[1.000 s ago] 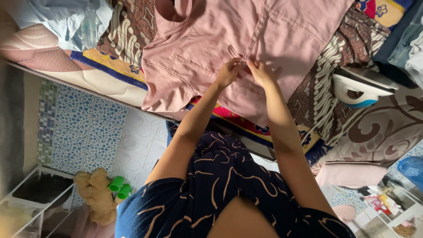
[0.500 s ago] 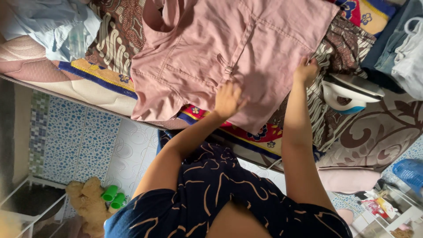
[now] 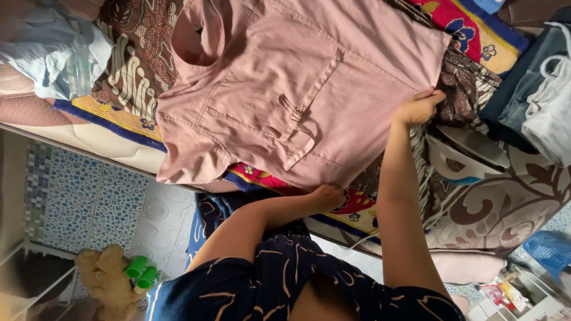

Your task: Ironing a pink jacket and then folding it on a mattress on the floor.

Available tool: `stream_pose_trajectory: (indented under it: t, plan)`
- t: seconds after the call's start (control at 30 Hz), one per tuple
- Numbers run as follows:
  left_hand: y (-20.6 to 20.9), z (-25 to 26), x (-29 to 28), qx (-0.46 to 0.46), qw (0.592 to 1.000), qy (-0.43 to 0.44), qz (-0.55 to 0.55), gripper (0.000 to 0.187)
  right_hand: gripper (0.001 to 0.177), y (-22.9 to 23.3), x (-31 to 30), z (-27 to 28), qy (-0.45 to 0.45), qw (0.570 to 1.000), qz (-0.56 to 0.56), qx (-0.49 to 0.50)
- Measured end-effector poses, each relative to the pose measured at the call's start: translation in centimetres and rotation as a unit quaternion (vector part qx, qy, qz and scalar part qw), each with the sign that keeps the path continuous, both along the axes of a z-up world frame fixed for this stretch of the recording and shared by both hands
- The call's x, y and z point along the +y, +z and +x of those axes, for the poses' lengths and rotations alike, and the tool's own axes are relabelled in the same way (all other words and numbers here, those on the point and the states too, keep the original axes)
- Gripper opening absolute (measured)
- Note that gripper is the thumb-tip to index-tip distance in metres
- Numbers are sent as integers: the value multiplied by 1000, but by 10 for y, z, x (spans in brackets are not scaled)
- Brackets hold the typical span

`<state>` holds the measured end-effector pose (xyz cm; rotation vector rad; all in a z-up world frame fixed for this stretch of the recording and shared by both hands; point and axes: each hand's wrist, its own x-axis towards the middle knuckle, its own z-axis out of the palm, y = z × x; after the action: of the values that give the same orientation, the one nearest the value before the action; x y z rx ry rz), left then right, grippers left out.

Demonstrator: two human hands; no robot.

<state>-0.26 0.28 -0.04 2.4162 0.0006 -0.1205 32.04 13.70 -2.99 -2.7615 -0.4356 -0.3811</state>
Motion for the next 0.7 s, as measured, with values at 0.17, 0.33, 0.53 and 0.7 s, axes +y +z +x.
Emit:
stream_pose_trajectory:
  t: [0.17, 0.33, 0.53, 0.7]
  plan:
    - [-11, 4, -10, -13, 994, 12, -110, 23, 17, -11, 0, 4, 18, 996, -66, -64]
    - [-6, -5, -12, -18, 991, 32, -133, 6, 26, -10, -8, -9, 26, 998, -45, -30]
    - [23, -22, 10, -173, 962, 202, 59, 11, 50, 18, -105, -103, 149, 987, 58, 33]
    - [16, -41, 5, -132, 980, 103, 111, 14, 62, 84, -175, -220, -60, 939, 22, 338]
